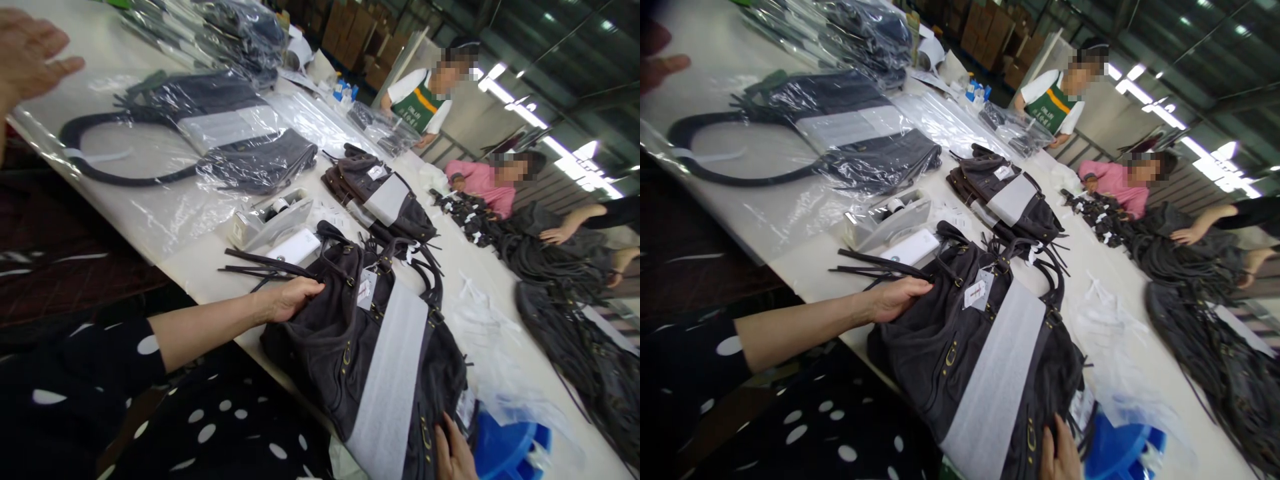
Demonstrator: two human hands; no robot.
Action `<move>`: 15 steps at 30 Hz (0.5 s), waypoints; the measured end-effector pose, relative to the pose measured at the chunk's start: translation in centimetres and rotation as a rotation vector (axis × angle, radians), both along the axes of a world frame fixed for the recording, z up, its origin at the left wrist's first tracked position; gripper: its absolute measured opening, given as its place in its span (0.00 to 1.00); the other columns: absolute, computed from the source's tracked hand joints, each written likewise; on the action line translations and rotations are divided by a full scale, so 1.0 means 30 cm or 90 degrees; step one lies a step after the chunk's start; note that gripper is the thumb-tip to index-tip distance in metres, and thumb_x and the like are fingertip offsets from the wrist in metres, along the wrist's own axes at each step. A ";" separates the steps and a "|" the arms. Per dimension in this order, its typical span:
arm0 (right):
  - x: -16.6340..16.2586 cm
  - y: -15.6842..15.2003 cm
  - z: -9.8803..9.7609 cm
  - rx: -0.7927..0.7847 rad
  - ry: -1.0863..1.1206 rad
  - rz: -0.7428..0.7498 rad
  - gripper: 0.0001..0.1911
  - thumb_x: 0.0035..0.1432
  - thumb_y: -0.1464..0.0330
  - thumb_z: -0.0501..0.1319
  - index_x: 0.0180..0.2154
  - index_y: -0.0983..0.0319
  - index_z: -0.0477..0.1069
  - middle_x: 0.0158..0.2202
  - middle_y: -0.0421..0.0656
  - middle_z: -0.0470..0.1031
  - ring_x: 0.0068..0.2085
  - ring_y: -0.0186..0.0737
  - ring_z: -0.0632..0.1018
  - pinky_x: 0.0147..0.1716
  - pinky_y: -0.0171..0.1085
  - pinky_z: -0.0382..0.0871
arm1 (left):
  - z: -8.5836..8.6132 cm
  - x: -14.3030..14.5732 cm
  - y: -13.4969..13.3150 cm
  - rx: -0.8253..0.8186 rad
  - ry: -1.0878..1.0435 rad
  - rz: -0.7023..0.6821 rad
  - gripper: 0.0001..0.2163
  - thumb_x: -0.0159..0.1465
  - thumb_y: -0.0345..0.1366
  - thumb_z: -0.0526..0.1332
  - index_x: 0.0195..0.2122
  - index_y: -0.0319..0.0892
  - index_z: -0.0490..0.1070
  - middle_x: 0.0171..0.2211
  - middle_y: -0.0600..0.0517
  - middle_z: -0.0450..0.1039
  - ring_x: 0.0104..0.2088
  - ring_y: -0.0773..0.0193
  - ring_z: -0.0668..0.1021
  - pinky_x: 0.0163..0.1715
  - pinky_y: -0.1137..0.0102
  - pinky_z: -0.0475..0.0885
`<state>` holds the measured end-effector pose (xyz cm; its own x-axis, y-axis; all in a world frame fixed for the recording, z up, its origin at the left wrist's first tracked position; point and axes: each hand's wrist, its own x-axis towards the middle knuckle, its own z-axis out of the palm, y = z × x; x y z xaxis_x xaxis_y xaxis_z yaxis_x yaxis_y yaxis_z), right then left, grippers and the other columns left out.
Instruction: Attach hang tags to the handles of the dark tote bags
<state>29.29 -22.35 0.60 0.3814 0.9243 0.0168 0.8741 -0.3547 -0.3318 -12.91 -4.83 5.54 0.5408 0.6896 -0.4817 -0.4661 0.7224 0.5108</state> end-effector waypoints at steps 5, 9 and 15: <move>0.015 -0.002 -0.009 0.011 -0.016 0.034 0.33 0.51 0.49 0.44 0.47 0.68 0.63 0.50 0.55 0.66 0.52 0.53 0.67 0.53 0.51 0.59 | 0.021 0.042 0.009 0.032 0.092 0.004 0.12 0.44 0.36 0.66 0.27 0.37 0.65 0.19 0.53 0.70 0.21 0.64 0.73 0.28 0.65 0.70; 0.011 -0.009 -0.013 0.016 -0.032 0.033 0.34 0.52 0.48 0.43 0.46 0.68 0.64 0.50 0.55 0.66 0.52 0.54 0.67 0.52 0.51 0.59 | 0.007 0.020 0.045 0.340 0.464 -0.026 0.09 0.47 0.32 0.62 0.26 0.41 0.62 0.24 0.53 0.69 0.28 0.61 0.74 0.32 0.67 0.68; -0.013 -0.015 -0.021 0.054 -0.049 0.017 0.34 0.51 0.47 0.41 0.45 0.65 0.65 0.49 0.53 0.67 0.52 0.53 0.66 0.52 0.51 0.59 | -0.045 -0.043 0.058 0.552 0.752 -0.168 0.09 0.51 0.36 0.61 0.26 0.42 0.59 0.24 0.51 0.66 0.31 0.59 0.73 0.29 0.71 0.65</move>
<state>28.90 -22.80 -0.03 0.3517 0.9279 0.1234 0.9070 -0.3051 -0.2903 -14.21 -3.08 4.19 0.2922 0.9303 -0.2216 0.6060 -0.0009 0.7955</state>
